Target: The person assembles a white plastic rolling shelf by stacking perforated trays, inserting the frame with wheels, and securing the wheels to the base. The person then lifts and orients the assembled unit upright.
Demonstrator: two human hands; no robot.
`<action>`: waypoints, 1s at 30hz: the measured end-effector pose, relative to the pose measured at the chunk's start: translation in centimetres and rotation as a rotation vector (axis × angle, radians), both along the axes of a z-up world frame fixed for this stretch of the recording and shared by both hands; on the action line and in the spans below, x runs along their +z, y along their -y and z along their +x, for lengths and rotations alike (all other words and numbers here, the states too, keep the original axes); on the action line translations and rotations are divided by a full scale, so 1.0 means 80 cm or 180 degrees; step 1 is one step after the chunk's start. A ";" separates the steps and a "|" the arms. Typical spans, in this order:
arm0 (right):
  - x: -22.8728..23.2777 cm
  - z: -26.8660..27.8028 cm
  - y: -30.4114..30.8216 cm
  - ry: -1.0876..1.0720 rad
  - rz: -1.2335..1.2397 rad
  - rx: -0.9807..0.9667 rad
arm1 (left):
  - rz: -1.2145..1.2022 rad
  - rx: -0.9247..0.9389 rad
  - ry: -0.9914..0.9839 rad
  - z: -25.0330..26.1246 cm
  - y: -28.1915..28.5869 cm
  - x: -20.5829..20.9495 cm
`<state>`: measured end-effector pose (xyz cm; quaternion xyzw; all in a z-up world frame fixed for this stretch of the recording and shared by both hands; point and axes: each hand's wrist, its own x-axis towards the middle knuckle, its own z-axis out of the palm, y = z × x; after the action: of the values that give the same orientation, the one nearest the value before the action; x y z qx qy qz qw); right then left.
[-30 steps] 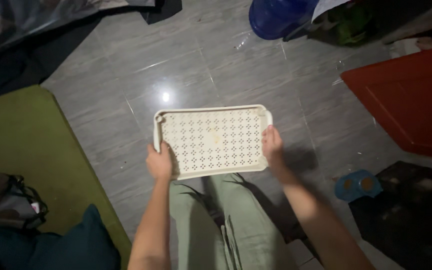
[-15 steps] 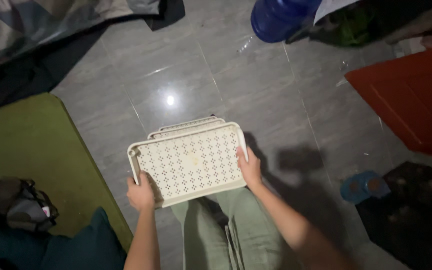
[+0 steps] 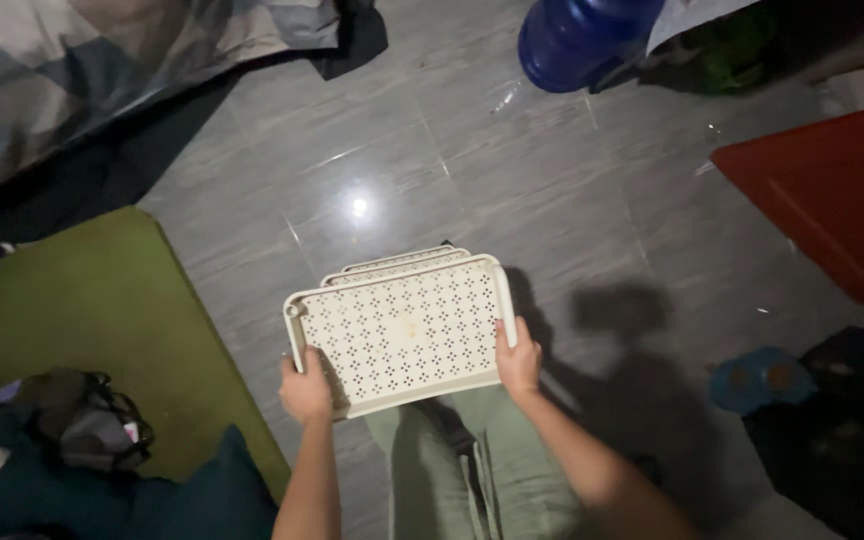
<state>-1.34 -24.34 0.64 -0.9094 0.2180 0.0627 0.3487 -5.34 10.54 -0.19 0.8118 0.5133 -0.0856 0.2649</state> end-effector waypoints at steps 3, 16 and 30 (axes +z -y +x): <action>0.004 0.010 -0.004 0.0074 -0.0120 0.0078 | -0.0005 0.0020 -0.0163 0.010 0.003 0.005; 0.009 0.005 0.020 0.0084 0.0296 0.0328 | -0.0469 0.0272 -0.0038 -0.018 0.013 0.013; 0.016 0.129 -0.060 -0.0436 0.1919 0.0598 | 0.0766 0.0628 0.1152 -0.044 0.008 0.050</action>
<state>9.01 -19.51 1.95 -0.7749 0.1277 0.2175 0.5796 -8.89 9.92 3.82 0.7856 0.5408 0.1493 0.2609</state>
